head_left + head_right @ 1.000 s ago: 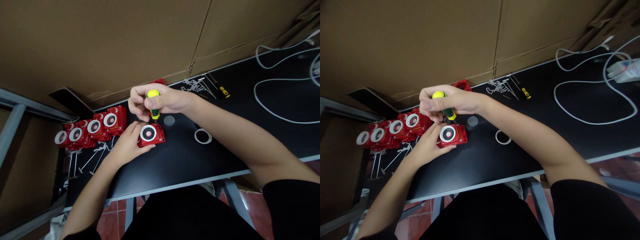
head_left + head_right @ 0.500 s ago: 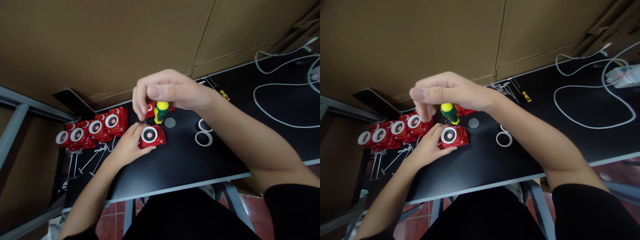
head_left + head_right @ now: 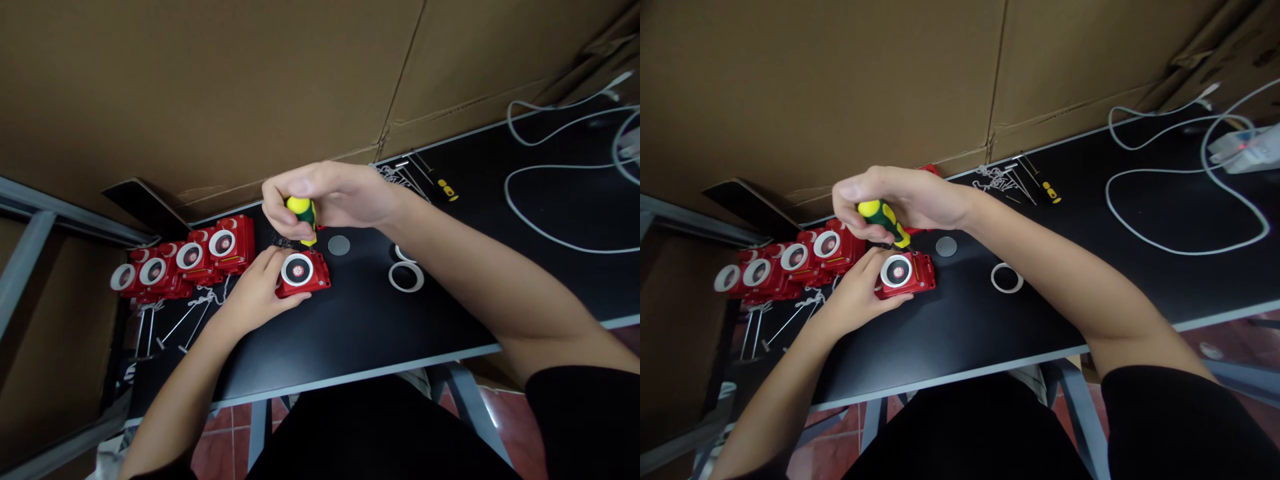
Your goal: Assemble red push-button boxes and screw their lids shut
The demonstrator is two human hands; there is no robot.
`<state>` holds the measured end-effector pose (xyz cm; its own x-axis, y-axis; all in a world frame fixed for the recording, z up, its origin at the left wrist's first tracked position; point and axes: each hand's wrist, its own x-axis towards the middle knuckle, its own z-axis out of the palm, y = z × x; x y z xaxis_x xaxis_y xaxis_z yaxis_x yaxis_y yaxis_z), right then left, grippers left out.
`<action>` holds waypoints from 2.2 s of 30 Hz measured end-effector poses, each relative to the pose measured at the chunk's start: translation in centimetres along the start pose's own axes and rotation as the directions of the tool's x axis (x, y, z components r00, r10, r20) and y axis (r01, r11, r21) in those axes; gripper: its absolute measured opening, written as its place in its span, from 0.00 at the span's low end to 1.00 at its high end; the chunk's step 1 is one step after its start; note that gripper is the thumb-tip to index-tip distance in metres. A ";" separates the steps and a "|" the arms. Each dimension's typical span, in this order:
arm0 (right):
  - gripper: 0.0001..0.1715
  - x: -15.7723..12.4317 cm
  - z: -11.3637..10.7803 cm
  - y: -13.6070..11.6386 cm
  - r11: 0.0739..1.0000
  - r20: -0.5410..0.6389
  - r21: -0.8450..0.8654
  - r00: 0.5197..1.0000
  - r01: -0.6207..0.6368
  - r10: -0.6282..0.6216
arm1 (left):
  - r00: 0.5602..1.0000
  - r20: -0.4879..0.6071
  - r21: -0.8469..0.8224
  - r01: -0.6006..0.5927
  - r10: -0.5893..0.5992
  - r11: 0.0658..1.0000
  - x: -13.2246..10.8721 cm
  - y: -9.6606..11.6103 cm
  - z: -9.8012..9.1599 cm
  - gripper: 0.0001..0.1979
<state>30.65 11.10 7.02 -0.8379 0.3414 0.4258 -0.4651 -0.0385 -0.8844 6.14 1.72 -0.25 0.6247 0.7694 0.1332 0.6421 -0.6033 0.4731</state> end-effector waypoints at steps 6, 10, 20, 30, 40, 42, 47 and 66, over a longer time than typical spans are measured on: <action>0.11 -1.6 -0.6 -3.5 0.905 0.071 -0.409 0.985 -0.117 0.159 | 1.000 -0.003 -0.015 0.008 -0.009 1.000 0.0 0.1 0.0 0.34; 0.14 -1.7 -0.1 -5.3 0.835 0.075 -0.539 0.981 -0.112 0.181 | 1.000 -0.001 -0.001 0.022 -0.022 1.000 -0.1 0.1 -0.1 0.35; 0.10 -1.3 0.5 -5.5 0.411 -0.092 -0.906 0.995 -0.097 0.030 | 0.999 0.013 -0.001 0.035 -0.035 0.999 0.0 0.1 -0.1 0.34; 0.40 0.1 3.6 -4.2 0.040 -0.343 -0.939 0.935 -0.341 -0.095 | 0.999 0.003 0.015 0.035 -0.035 0.999 -0.1 0.2 -0.1 0.34; 0.25 -2.0 2.7 -6.6 0.134 -0.260 -0.949 0.947 -0.287 0.187 | 1.000 0.005 0.014 0.021 -0.021 1.000 -0.2 0.1 -0.1 0.35; 0.26 -2.4 2.4 -7.3 0.209 -0.198 -0.947 0.957 -0.242 0.211 | 1.000 0.004 0.006 0.013 -0.013 1.000 -0.1 0.2 -0.1 0.34; 0.24 -2.4 1.9 -8.6 0.355 -0.105 -0.917 0.969 -0.181 0.224 | 1.000 0.004 0.007 0.020 -0.020 1.000 0.0 0.3 -0.2 0.34; 0.11 -1.3 2.7 -7.6 0.059 -0.270 -0.958 0.953 -0.280 0.137 | 1.000 0.011 -0.006 0.020 -0.020 1.000 0.1 0.3 -0.2 0.34</action>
<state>34.50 8.45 13.73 -0.7854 0.5735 0.2327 0.4807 0.8021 -0.3544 6.29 1.65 0.04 0.6167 0.7790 0.1137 0.6521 -0.5863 0.4807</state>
